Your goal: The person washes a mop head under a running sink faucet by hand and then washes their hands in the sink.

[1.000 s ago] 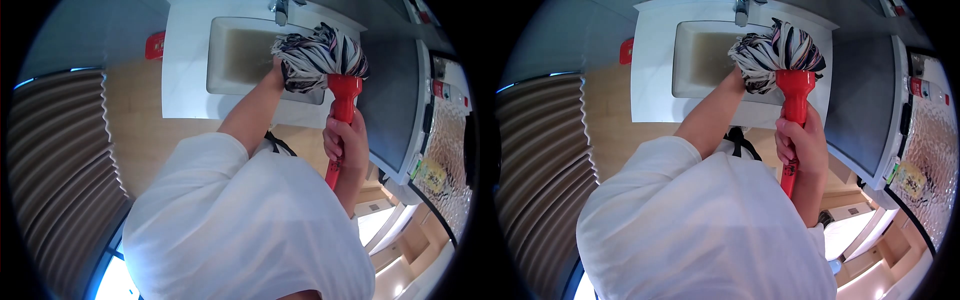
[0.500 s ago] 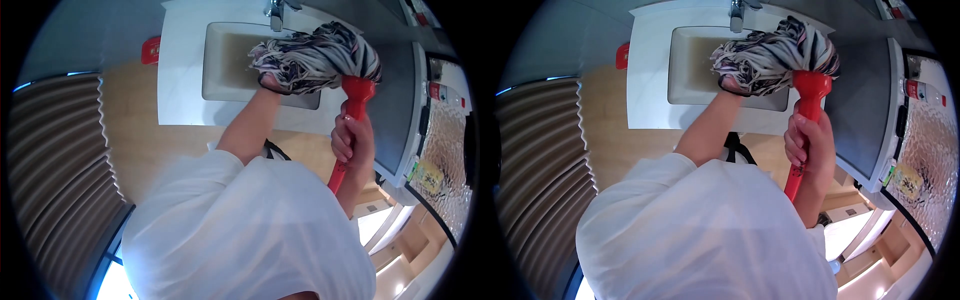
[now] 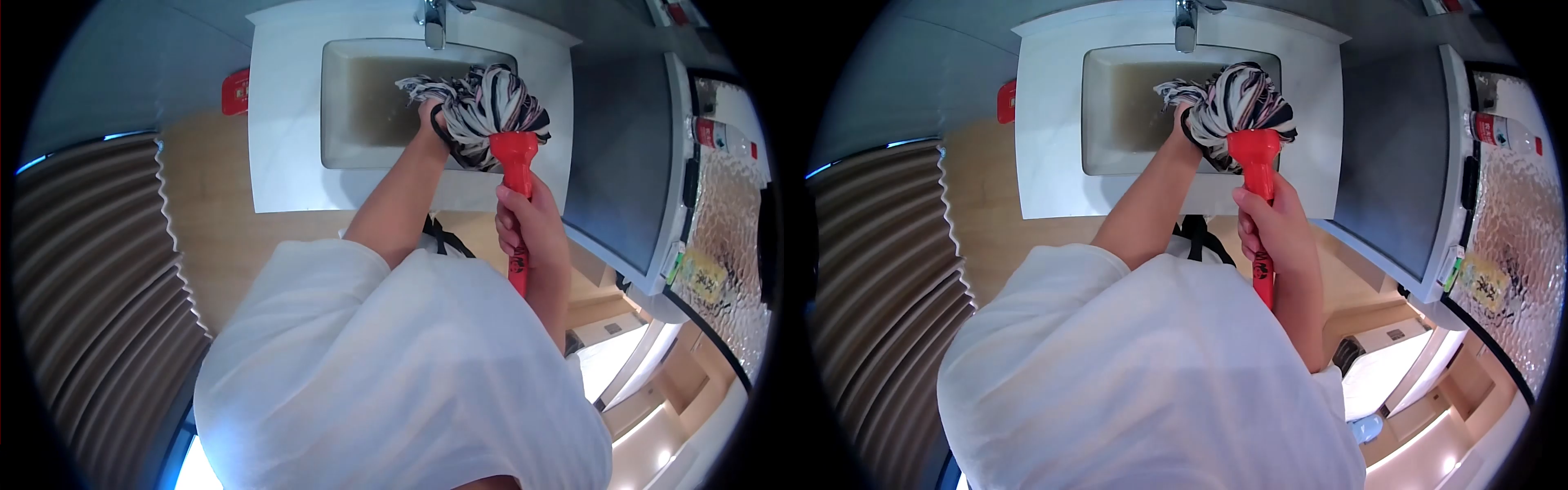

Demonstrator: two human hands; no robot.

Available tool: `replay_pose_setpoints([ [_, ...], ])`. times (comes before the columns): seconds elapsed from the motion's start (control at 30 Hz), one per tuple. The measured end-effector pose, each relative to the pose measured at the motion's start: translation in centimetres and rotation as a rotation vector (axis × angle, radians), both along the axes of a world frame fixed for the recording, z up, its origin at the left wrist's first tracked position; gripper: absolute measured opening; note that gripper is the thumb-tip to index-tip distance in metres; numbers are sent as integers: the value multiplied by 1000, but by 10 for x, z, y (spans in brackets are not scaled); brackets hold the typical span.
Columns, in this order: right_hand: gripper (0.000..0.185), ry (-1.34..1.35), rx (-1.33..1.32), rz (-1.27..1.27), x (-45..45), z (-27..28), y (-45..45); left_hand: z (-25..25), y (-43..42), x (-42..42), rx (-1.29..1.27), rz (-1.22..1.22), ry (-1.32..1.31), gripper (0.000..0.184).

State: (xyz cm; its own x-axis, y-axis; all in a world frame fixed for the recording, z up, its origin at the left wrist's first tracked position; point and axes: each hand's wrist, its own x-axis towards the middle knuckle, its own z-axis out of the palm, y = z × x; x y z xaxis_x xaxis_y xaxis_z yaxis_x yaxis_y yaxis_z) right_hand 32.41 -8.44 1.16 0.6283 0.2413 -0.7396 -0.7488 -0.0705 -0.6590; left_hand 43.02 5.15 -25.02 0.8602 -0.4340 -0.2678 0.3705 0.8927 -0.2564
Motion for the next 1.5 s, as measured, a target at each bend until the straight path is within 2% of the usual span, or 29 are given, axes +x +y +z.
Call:
replay_pose_setpoints([
  [0.27,18,-34,-48,20,-7,6,10,11,8,2,-16,-139,-64,46],
  [0.4,17,-61,-17,-51,-6,17,-5,6,30,7,-23,-242,-99,45],
  [0.47,13,-78,-3,-140,-9,30,-13,8,42,-1,-35,-197,-98,41],
  [0.5,13,-78,-1,-142,-11,36,-18,13,53,-8,-54,-147,-186,39],
  [0.57,13,-98,92,-239,-15,45,-29,30,66,-21,439,-219,-84,37],
  [0.63,15,-113,91,-271,-22,55,-38,-3,76,-26,378,-166,-149,35],
  [0.7,17,-174,142,-279,-30,67,-47,-22,86,-27,517,-188,122,33],
  [0.73,19,-202,150,-287,-36,72,-50,-25,89,-27,713,-236,155,29],
  [0.77,19,-203,149,-303,-41,78,-56,-16,94,-30,714,-251,150,29],
  [0.87,22,-222,53,-369,-62,97,-76,11,109,-40,1060,-256,86,24],
  [0.9,22,-232,3,-422,-70,103,-80,5,113,-40,1054,-280,77,24],
  [0.97,25,-221,-64,-414,-85,112,-94,-13,120,-39,1494,-357,35,23],
  [1.0,26,-220,-124,-415,-94,115,-97,-28,125,-39,1489,-370,23,23],
  [1.07,28,-154,-271,-435,-114,122,-111,-53,135,-38,1843,-409,-88,19],
  [1.1,28,-151,-278,-452,-122,125,-119,-55,137,-36,1838,-422,-104,19],
  [1.17,27,-52,-365,-483,-138,132,-132,-59,137,-40,2189,-439,-242,18],
  [1.23,24,16,-392,-488,-151,134,-147,-69,137,-41,2181,-452,-304,17],
  [1.33,17,296,-514,-568,-162,115,-170,-77,131,-37,2210,-444,-357,16],
  [1.4,15,388,-445,-574,-171,79,-196,-77,121,-36,2235,-444,-361,17],
  [1.5,14,558,-359,-586,-205,-19,-262,-82,109,-35,2302,-487,-399,18],
])
